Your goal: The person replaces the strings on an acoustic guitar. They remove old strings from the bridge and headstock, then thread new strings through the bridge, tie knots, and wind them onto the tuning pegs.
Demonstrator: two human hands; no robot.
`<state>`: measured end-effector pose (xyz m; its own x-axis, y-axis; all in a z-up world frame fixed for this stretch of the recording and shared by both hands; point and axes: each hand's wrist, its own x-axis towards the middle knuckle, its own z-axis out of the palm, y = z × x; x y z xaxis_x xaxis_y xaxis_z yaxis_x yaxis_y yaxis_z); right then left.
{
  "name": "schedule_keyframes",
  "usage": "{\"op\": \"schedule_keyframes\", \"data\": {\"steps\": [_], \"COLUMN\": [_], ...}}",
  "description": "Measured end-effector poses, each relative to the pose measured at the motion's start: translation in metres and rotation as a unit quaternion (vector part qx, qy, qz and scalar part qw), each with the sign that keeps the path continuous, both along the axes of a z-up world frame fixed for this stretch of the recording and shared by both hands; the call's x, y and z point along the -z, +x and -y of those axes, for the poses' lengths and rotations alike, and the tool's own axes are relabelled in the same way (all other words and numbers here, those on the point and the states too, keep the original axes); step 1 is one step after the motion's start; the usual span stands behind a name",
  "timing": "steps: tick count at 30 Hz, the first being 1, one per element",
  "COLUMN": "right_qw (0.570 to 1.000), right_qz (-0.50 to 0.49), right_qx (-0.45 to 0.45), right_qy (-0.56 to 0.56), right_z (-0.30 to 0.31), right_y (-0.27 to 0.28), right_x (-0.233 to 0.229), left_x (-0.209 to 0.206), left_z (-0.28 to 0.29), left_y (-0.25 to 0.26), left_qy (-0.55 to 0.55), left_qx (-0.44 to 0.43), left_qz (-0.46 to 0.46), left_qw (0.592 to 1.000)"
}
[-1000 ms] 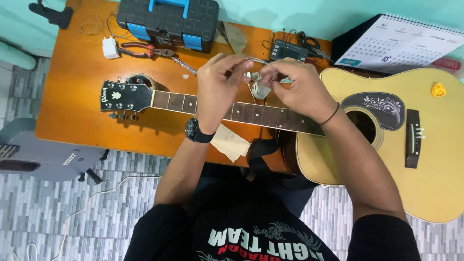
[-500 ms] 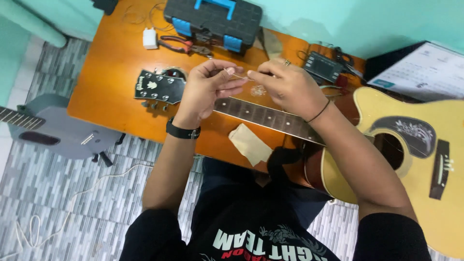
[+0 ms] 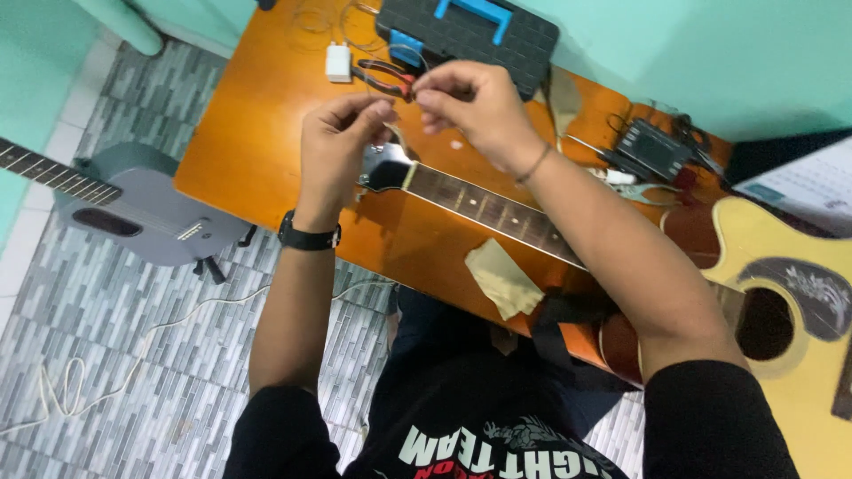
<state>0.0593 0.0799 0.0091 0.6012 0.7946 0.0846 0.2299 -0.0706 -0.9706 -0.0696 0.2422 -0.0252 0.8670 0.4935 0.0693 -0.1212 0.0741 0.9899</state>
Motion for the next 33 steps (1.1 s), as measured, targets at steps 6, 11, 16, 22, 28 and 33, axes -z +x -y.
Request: {"op": "schedule_keyframes", "data": {"steps": [6, 11, 16, 22, 28, 33], "right_qw": [0.992, 0.978, 0.966, 0.948, 0.953, 0.972], "right_qz": [-0.129, -0.148, -0.166, 0.004, 0.038, 0.098], "right_qx": [-0.01, 0.057, 0.121, 0.046, 0.014, 0.002], "right_qy": [0.005, -0.134, -0.157, -0.314, -0.3, -0.215], "right_z": [-0.131, -0.206, -0.242, -0.255, -0.23, -0.168], "right_y": [0.029, 0.038, 0.038, 0.046, 0.035, 0.033], "right_x": [0.069, 0.116, 0.126, 0.12, 0.084, 0.063], "left_x": [0.03, 0.105, 0.116, 0.139, 0.134, 0.133], "left_z": [-0.089, -0.159, -0.18, -0.2, -0.214, -0.213], "left_y": [0.008, 0.043, 0.059, 0.07, 0.063, 0.054], "left_qy": [0.039, 0.148, 0.136, 0.257, 0.27, 0.226], "left_qx": [-0.144, -0.177, -0.214, -0.227, -0.233, -0.27], "left_qz": [-0.148, -0.21, -0.279, -0.31, -0.274, -0.226], "left_qw": [0.978, 0.95, 0.926, 0.886, 0.893, 0.908]}}
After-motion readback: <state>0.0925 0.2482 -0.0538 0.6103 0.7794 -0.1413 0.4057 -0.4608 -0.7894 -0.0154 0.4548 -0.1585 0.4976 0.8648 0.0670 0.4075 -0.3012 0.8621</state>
